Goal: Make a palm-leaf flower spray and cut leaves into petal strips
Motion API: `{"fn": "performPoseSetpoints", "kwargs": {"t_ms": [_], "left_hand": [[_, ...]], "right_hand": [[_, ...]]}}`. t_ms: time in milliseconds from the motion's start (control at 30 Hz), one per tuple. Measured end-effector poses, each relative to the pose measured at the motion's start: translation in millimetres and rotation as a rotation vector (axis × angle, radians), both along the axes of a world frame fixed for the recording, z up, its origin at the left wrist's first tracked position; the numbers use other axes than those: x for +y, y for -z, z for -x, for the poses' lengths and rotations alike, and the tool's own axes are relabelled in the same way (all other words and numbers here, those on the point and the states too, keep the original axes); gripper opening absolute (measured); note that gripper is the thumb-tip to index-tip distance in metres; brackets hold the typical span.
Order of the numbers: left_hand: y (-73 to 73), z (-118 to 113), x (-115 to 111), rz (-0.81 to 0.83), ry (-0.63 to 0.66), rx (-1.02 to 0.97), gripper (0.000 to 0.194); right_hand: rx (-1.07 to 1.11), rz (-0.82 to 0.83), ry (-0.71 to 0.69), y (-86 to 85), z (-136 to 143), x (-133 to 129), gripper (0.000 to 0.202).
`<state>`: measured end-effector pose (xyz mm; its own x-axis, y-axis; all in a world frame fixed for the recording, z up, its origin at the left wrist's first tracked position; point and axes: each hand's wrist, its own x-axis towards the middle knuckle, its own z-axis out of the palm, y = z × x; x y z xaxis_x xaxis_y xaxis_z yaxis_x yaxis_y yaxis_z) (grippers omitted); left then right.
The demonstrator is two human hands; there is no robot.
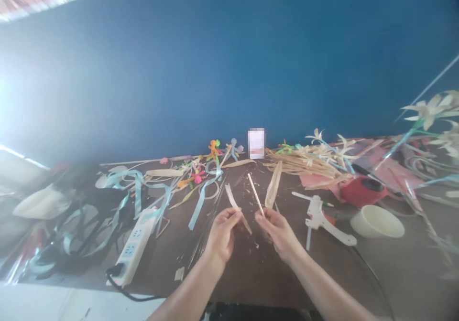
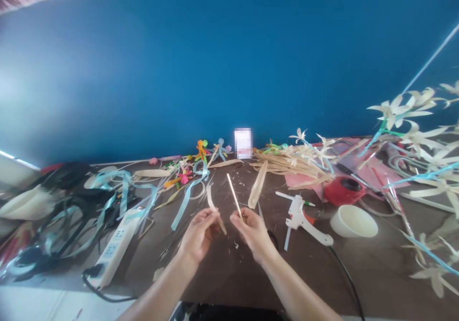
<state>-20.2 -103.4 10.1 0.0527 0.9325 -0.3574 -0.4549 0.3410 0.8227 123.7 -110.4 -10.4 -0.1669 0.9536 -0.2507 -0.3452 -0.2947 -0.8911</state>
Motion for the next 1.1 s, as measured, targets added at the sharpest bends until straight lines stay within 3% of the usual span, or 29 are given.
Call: {"fn": "performPoseSetpoints", "kwargs": {"t_ms": [200,400,667,867,967,1100], "left_hand": [[-5.1,-10,-2,-0.036,-0.025,0.049,0.016],[-8.0,8,10,0.030,-0.063,-0.010,0.018],[-12.5,13,14,0.091,-0.068,-0.088,0.024],[-15.0,7,14,0.114,-0.160,-0.225,0.016],[-13.1,0,11,0.108,-0.152,-0.242,0.015],[-10.1,-13,5,0.025,-0.086,-0.193,0.016]], "right_hand": [[-0.153,-0.023,-0.078,2.5,3,0,0.026],[-0.159,0.012,-0.262,2.4,-14,7,0.022],[0.116,0.042,-0.114,-6.6,-27,24,0.023],[0.268,0.120,0.101,0.7,-11,21,0.030],[0.210,0.126,0.016,-2.6,8,10,0.033],[0.091,-0.037,0.000,-19.2,28,3,0.030]]}}
